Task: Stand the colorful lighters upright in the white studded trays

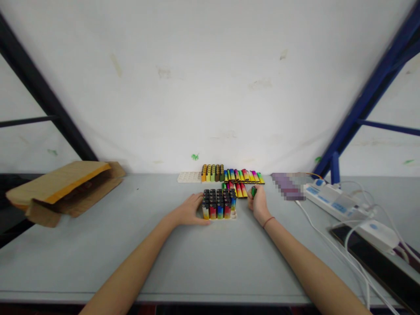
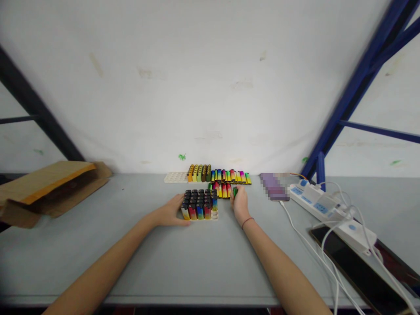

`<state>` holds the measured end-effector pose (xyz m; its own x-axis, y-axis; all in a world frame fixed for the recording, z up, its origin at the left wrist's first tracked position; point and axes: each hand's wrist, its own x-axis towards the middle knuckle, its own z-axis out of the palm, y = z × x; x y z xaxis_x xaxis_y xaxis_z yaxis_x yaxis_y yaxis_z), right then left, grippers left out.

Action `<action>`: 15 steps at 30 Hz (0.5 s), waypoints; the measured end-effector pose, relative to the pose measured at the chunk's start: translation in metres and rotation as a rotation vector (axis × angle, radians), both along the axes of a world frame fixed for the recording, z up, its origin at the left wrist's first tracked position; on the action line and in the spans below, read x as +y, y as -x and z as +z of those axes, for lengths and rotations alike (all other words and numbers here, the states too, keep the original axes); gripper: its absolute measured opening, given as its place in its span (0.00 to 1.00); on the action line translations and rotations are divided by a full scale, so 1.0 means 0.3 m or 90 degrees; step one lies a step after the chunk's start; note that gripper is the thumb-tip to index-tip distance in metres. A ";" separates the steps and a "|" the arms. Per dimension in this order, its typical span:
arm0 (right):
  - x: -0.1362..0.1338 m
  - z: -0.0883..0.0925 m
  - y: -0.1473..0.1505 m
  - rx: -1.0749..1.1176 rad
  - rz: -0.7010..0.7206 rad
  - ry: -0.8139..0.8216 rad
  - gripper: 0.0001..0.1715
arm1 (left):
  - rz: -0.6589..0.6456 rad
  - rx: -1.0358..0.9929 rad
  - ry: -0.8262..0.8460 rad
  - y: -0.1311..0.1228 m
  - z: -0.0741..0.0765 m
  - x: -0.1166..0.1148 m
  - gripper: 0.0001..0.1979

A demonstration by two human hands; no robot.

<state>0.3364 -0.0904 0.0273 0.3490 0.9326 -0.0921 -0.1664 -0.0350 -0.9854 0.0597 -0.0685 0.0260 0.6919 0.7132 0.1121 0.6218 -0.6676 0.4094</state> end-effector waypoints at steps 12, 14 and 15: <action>-0.019 0.026 0.011 0.096 -0.024 0.007 0.31 | 0.004 0.008 -0.003 -0.003 0.002 -0.003 0.50; -0.021 0.036 0.010 0.124 -0.021 0.015 0.29 | 0.003 0.004 -0.002 -0.004 0.003 -0.003 0.51; -0.021 0.039 0.009 0.134 -0.018 0.019 0.28 | 0.003 0.004 -0.001 -0.004 0.004 -0.003 0.51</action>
